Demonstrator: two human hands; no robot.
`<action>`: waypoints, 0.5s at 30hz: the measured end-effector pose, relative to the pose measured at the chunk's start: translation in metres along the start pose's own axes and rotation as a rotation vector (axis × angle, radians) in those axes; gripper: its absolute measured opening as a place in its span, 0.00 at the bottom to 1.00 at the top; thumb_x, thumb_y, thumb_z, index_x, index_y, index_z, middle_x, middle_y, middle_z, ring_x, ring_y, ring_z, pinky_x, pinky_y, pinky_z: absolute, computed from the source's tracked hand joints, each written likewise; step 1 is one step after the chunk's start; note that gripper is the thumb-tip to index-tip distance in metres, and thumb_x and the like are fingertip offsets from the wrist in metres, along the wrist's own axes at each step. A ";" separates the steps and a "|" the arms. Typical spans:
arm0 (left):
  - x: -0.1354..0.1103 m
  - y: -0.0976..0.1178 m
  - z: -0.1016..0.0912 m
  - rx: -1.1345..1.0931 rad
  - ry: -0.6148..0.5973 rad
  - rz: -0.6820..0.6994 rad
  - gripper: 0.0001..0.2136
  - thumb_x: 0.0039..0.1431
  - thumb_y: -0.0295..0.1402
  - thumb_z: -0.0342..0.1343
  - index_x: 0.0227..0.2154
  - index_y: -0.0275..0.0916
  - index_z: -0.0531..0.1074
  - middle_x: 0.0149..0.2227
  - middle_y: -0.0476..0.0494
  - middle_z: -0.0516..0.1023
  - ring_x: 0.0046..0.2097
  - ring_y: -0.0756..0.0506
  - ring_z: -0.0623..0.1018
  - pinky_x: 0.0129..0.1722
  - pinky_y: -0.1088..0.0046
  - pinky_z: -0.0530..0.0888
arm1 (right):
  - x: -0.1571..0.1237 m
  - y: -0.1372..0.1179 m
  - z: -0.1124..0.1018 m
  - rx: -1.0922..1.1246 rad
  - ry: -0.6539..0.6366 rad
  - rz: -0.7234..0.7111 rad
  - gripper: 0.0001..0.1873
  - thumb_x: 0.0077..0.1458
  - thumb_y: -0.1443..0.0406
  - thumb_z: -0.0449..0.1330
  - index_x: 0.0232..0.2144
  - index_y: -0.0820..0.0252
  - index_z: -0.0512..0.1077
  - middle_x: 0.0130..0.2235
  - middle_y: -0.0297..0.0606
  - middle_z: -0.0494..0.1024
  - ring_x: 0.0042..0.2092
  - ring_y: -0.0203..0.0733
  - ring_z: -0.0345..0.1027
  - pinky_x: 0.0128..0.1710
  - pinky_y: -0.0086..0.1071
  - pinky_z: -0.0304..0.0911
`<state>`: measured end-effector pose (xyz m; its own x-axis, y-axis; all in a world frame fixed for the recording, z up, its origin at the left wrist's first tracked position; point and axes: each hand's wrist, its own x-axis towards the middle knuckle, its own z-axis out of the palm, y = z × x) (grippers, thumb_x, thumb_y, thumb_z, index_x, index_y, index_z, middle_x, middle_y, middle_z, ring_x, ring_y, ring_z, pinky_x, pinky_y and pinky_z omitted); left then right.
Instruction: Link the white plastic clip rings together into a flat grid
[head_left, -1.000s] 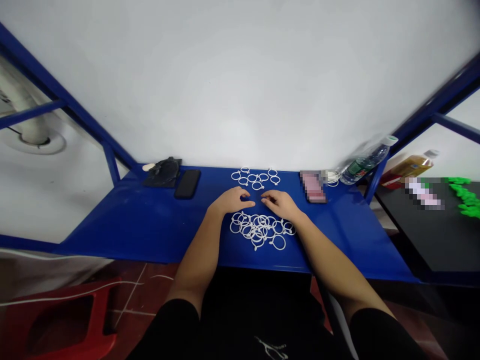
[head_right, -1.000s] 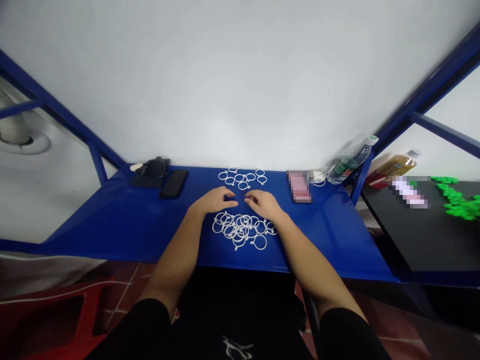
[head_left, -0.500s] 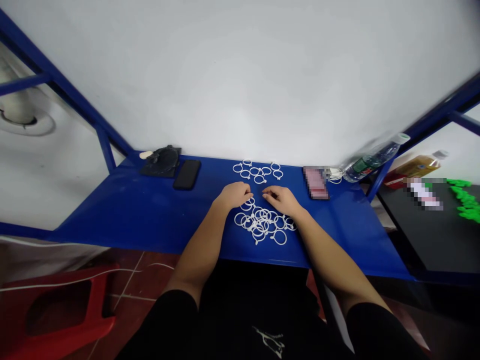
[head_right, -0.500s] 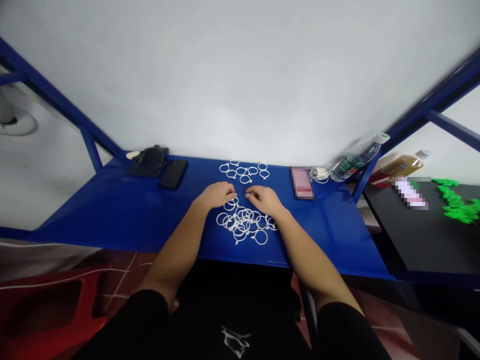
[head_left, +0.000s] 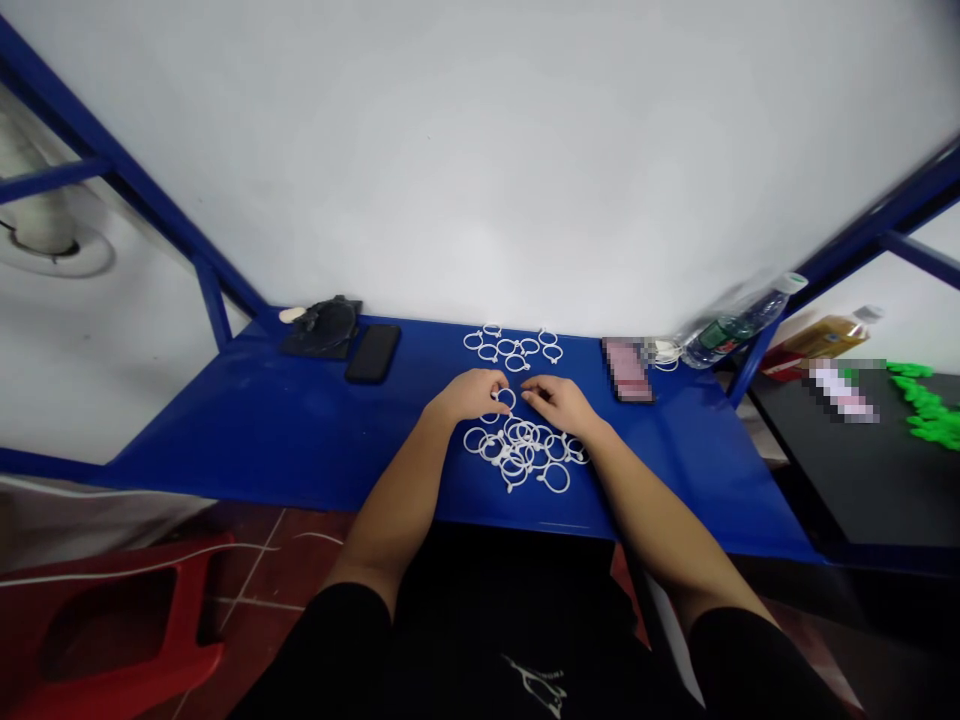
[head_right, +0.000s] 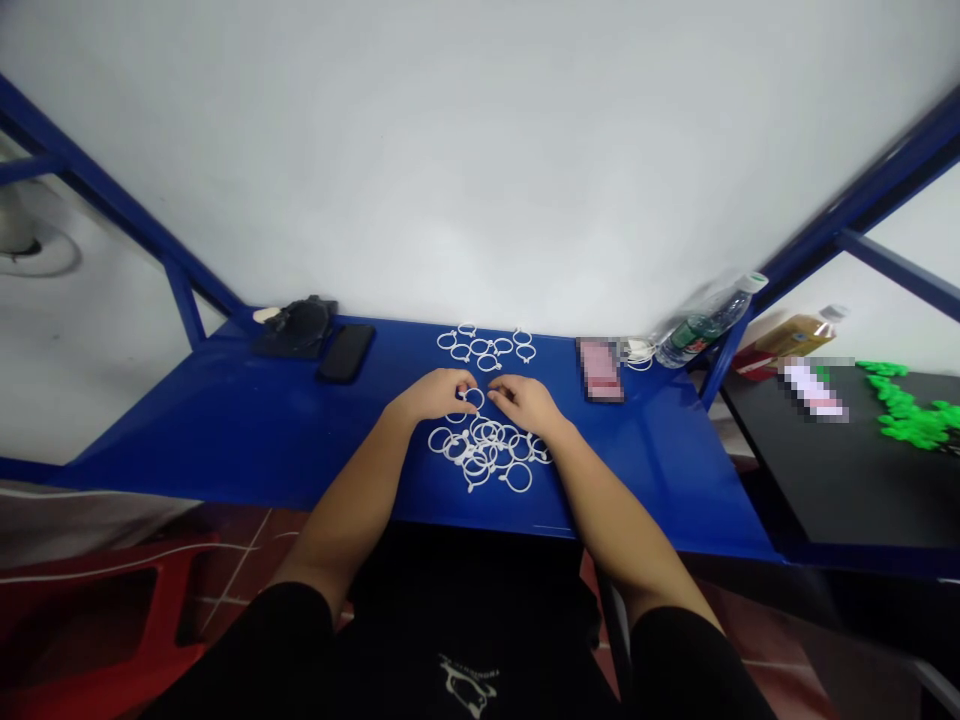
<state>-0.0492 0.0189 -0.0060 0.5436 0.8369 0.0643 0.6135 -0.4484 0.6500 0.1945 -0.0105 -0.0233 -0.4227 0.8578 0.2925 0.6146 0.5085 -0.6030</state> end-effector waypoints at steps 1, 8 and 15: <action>0.001 0.003 0.002 -0.022 0.019 0.006 0.12 0.49 0.33 0.71 0.39 0.42 0.81 0.34 0.48 0.81 0.32 0.47 0.77 0.32 0.72 0.68 | 0.000 -0.001 0.000 -0.001 0.003 0.001 0.12 0.66 0.59 0.60 0.46 0.57 0.78 0.34 0.36 0.80 0.31 0.39 0.71 0.34 0.32 0.63; 0.005 0.022 0.016 -0.335 0.121 0.061 0.09 0.58 0.35 0.65 0.40 0.39 0.81 0.30 0.50 0.78 0.29 0.51 0.73 0.30 0.76 0.67 | 0.000 -0.005 -0.002 -0.002 -0.002 -0.038 0.11 0.70 0.60 0.55 0.43 0.58 0.75 0.33 0.37 0.79 0.31 0.39 0.70 0.33 0.32 0.59; 0.004 0.032 0.014 -0.452 0.200 0.083 0.08 0.57 0.34 0.62 0.36 0.36 0.82 0.23 0.52 0.74 0.25 0.53 0.67 0.26 0.77 0.63 | 0.000 -0.009 -0.005 0.009 0.053 -0.035 0.17 0.72 0.54 0.53 0.35 0.57 0.72 0.29 0.34 0.75 0.29 0.39 0.66 0.32 0.32 0.57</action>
<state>-0.0192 0.0037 0.0039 0.4323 0.8677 0.2454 0.2392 -0.3727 0.8966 0.1923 -0.0148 -0.0139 -0.4080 0.8423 0.3523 0.5941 0.5379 -0.5981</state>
